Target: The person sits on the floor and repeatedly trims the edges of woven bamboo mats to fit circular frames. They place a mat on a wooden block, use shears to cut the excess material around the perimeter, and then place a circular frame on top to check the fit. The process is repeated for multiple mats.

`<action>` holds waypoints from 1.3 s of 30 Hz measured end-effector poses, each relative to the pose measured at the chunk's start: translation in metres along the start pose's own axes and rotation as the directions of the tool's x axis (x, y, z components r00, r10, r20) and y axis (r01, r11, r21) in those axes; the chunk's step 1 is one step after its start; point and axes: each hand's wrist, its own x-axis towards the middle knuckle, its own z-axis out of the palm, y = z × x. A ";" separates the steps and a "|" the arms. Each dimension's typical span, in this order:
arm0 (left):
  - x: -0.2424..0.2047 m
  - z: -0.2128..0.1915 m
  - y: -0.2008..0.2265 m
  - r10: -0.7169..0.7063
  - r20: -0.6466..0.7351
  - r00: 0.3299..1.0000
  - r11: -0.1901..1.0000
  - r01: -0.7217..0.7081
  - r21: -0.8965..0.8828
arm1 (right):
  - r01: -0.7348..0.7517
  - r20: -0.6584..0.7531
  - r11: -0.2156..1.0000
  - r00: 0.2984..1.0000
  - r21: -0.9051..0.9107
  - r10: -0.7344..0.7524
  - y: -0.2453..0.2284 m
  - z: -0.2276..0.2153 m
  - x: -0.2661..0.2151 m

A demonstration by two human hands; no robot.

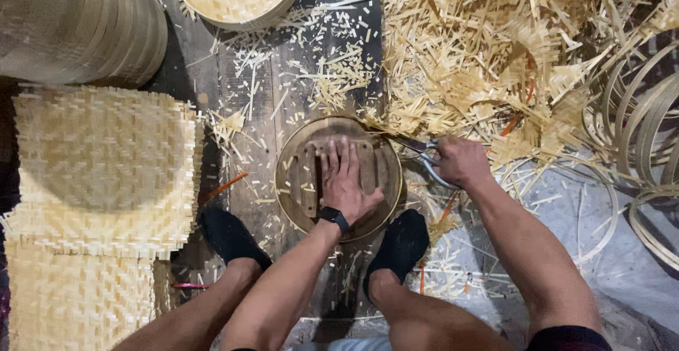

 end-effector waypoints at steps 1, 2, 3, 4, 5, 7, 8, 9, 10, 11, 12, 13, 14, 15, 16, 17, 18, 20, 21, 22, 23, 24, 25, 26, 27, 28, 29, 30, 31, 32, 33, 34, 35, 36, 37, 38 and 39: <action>-0.001 0.000 0.001 0.001 0.026 1.000 1.000 -0.001 0.011 | -0.004 -0.061 1.000 0.998 0.013 0.005 0.002 0.001 -0.004; 0.000 -0.001 0.000 0.002 0.048 0.999 1.000 -0.003 0.025 | 0.001 -0.062 1.000 0.998 0.015 0.000 -0.004 0.001 0.002; 0.002 -0.003 0.001 0.003 0.070 0.998 0.999 -0.006 0.039 | 0.005 -0.063 1.000 0.998 0.018 -0.004 -0.015 0.001 0.014; 0.001 -0.004 0.001 0.016 0.098 0.995 0.999 -0.020 0.039 | 0.007 -0.064 1.000 0.998 0.022 -0.006 -0.024 0.000 0.023; 0.001 -0.007 0.000 0.030 0.126 0.992 0.999 -0.035 0.037 | -0.015 -0.009 1.000 1.000 0.023 0.015 -0.029 -0.002 0.028; -0.006 -0.013 -0.004 0.063 0.189 0.980 0.997 -0.071 0.039 | -0.053 0.109 0.998 0.993 0.027 0.050 -0.041 -0.002 0.031; -0.004 -0.016 -0.006 0.092 0.216 0.972 0.994 -0.103 0.042 | -0.049 0.134 0.998 0.990 0.035 0.043 -0.036 -0.005 0.028; -0.002 -0.019 -0.008 0.120 0.244 0.962 0.990 -0.135 0.045 | -0.044 0.158 0.998 0.987 0.043 0.036 -0.024 -0.006 0.021; -0.004 -0.021 -0.009 0.142 0.260 0.955 0.987 -0.155 0.033 | -0.040 0.189 0.998 0.982 0.050 0.030 -0.013 -0.004 0.014; -0.006 -0.024 -0.011 0.163 0.275 0.947 0.984 -0.176 0.021 | -0.043 0.159 0.998 0.987 0.054 0.034 -0.006 0.001 0.010; -0.008 -0.025 -0.012 0.183 0.291 0.939 0.981 -0.194 0.008 | -0.044 0.130 0.997 0.991 0.058 0.037 -0.002 0.008 0.009; -0.009 -0.026 -0.013 0.210 0.298 0.931 0.976 -0.219 -0.004 | -0.046 0.101 0.997 0.994 0.062 0.039 -0.001 0.016 0.010; -0.007 -0.028 -0.014 0.237 0.301 0.924 0.970 -0.245 -0.014 | 0.072 -0.187 0.995 0.979 -0.063 -0.082 -0.006 0.023 0.021; -0.006 -0.029 -0.014 0.264 0.303 0.916 0.963 -0.270 -0.024 | 0.140 -0.444 0.967 0.868 -0.211 -0.222 -0.014 0.029 0.035; -0.007 -0.031 -0.015 0.279 0.334 0.900 0.959 -0.282 -0.042 | 0.154 -0.642 0.921 0.676 -0.358 -0.363 -0.019 0.034 0.041; -0.007 -0.032 -0.016 0.295 0.364 0.884 0.954 -0.293 -0.061 | 0.157 -0.464 0.950 0.843 -0.269 -0.271 -0.017 0.035 0.040; -0.006 -0.034 -0.018 0.316 0.395 0.863 0.947 -0.310 -0.081 | 0.124 -0.251 0.977 0.954 -0.176 -0.166 -0.015 0.034 0.038; -0.006 -0.037 -0.021 0.363 0.405 0.839 0.929 -0.357 -0.094 | 0.038 0.045 0.998 0.998 -0.053 -0.035 -0.010 0.028 0.031; -0.007 -0.038 -0.022 0.385 0.407 0.828 0.920 -0.378 -0.101 | 0.011 0.105 1.000 0.994 -0.018 -0.009 -0.004 0.024 0.024; -0.006 -0.039 -0.024 0.407 0.402 0.820 0.911 -0.399 -0.108 | -0.019 0.165 1.000 0.986 0.019 0.016 -0.001 0.023 0.021; -0.005 -0.040 -0.025 0.429 0.397 0.812 0.900 -0.419 -0.115 | 0.003 0.112 1.000 0.994 0.020 -0.005 0.000 0.024 0.019; -0.005 -0.040 -0.026 0.449 0.392 0.803 0.891 -0.437 -0.123 | 0.026 0.060 0.999 0.998 0.020 -0.027 0.001 0.025 0.019; -0.005 -0.041 -0.025 0.466 0.402 0.788 0.881 -0.456 -0.125 | 0.050 0.008 0.999 0.999 0.019 -0.050 0.001 0.027 0.020; -0.004 -0.042 -0.025 0.482 0.412 0.773 0.870 -0.476 -0.125 | 0.123 -0.128 0.991 0.983 -0.046 -0.128 -0.003 0.028 0.027; -0.003 -0.044 -0.024 0.498 0.422 0.758 0.860 -0.496 -0.124 | 0.186 -0.257 0.975 0.943 -0.119 -0.211 -0.011 0.026 0.039; -0.004 -0.046 -0.023 0.500 0.442 0.745 0.856 -0.504 -0.120 | 0.239 -0.371 0.951 0.880 -0.196 -0.298 -0.020 0.025 0.046; -0.003 -0.047 -0.023 0.502 0.462 0.731 0.852 -0.512 -0.115 | 0.177 -0.176 0.974 0.964 -0.138 -0.200 -0.024 0.021 0.048; -0.002 -0.049 -0.024 0.507 0.483 0.714 0.844 -0.525 -0.110 | 0.096 0.029 0.991 0.995 -0.093 -0.094 -0.024 0.015 0.047; -0.001 -0.051 -0.025 0.495 0.509 0.704 0.846 -0.524 -0.100 | 0.006 0.236 0.998 0.972 -0.066 0.010 -0.025 0.011 0.046; -0.001 -0.050 -0.024 0.486 0.532 0.693 0.847 -0.523 -0.092 | -0.047 0.202 0.998 0.979 0.039 0.039 -0.021 0.009 0.043; 0.000 -0.048 -0.024 0.476 0.555 0.682 0.848 -0.522 -0.085 | -0.096 0.171 0.985 0.983 0.145 0.071 -0.013 0.008 0.039; 0.001 -0.046 -0.026 0.496 0.521 0.695 0.847 -0.518 -0.116 | -0.140 0.143 0.958 0.984 0.251 0.106 -0.002 0.009 0.037; 0.002 -0.043 -0.028 0.515 0.485 0.707 0.845 -0.515 -0.147 | -0.217 0.133 0.942 0.973 0.257 0.188 0.012 0.011 0.039; 0.002 -0.042 -0.031 0.531 0.451 0.718 0.841 -0.510 -0.178 | -0.292 0.126 0.919 0.955 0.266 0.267 0.026 0.014 0.042; 0.004 -0.041 -0.035 0.533 0.405 0.743 0.845 -0.490 -0.214 | -0.365 0.120 0.889 0.931 0.275 0.345 0.042 0.021 0.045; 0.010 -0.039 -0.036 0.536 0.356 0.765 0.844 -0.474 -0.252 | -0.434 0.117 0.850 0.901 0.300 0.418 0.058 0.032 0.046; 0.017 -0.040 -0.037 0.536 0.307 0.786 0.840 -0.459 -0.290 | -0.498 0.116 0.804 0.864 0.325 0.489 0.071 0.046 0.048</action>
